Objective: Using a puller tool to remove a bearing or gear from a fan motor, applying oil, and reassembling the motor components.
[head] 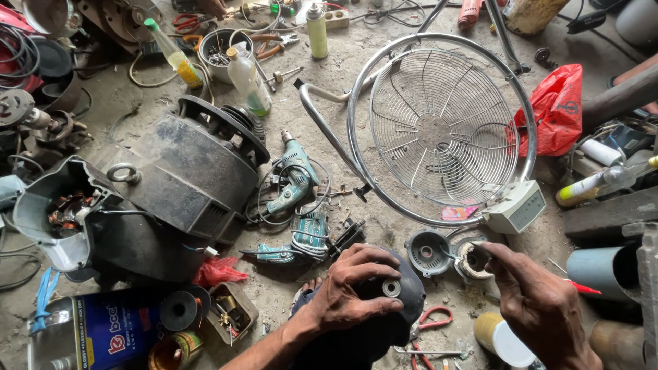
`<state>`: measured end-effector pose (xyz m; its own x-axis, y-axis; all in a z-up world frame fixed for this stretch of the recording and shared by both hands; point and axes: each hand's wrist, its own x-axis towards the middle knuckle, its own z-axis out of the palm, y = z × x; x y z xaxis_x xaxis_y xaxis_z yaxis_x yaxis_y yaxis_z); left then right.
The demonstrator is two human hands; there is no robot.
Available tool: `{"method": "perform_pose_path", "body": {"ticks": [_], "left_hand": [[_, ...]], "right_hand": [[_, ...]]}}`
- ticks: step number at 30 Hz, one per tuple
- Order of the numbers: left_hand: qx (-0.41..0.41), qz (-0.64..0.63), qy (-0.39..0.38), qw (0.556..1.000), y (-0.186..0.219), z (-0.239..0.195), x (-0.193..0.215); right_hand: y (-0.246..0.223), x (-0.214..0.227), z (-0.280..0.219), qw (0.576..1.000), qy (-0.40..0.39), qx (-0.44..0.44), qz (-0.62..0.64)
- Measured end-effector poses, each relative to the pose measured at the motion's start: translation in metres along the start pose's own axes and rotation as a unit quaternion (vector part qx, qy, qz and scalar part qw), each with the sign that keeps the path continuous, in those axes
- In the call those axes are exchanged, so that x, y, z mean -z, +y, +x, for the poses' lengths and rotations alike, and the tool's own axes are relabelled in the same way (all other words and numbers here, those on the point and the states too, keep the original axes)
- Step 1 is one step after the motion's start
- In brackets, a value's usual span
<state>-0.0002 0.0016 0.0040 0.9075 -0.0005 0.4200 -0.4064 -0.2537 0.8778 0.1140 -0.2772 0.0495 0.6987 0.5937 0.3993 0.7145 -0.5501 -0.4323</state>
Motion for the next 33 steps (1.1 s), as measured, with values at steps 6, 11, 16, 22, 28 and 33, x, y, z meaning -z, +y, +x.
{"method": "perform_pose_path", "body": {"ticks": [6,11,16,22,28,33], "left_hand": [[-0.001,0.002,0.001,1.000,0.000,-0.001,-0.001],[-0.005,-0.002,0.001,1.000,-0.002,-0.002,-0.002],[0.004,0.004,-0.008,1.000,-0.001,0.000,0.001],[-0.001,0.001,-0.007,1.000,-0.004,-0.002,-0.001],[0.002,-0.001,0.000,1.000,-0.004,-0.001,0.000],[-0.016,0.001,0.003,1.000,-0.007,0.004,-0.003]], "right_hand": [[-0.003,0.001,0.003,0.999,-0.001,0.040,-0.017],[-0.004,0.000,0.004,0.998,-0.004,0.058,-0.030],[-0.003,-0.001,0.004,0.998,-0.008,0.055,-0.028],[-0.003,-0.002,0.004,0.998,-0.004,0.057,-0.023],[-0.007,-0.002,0.008,0.998,-0.007,0.061,-0.028],[0.003,-0.004,0.005,1.000,-0.019,0.012,-0.021]]}}
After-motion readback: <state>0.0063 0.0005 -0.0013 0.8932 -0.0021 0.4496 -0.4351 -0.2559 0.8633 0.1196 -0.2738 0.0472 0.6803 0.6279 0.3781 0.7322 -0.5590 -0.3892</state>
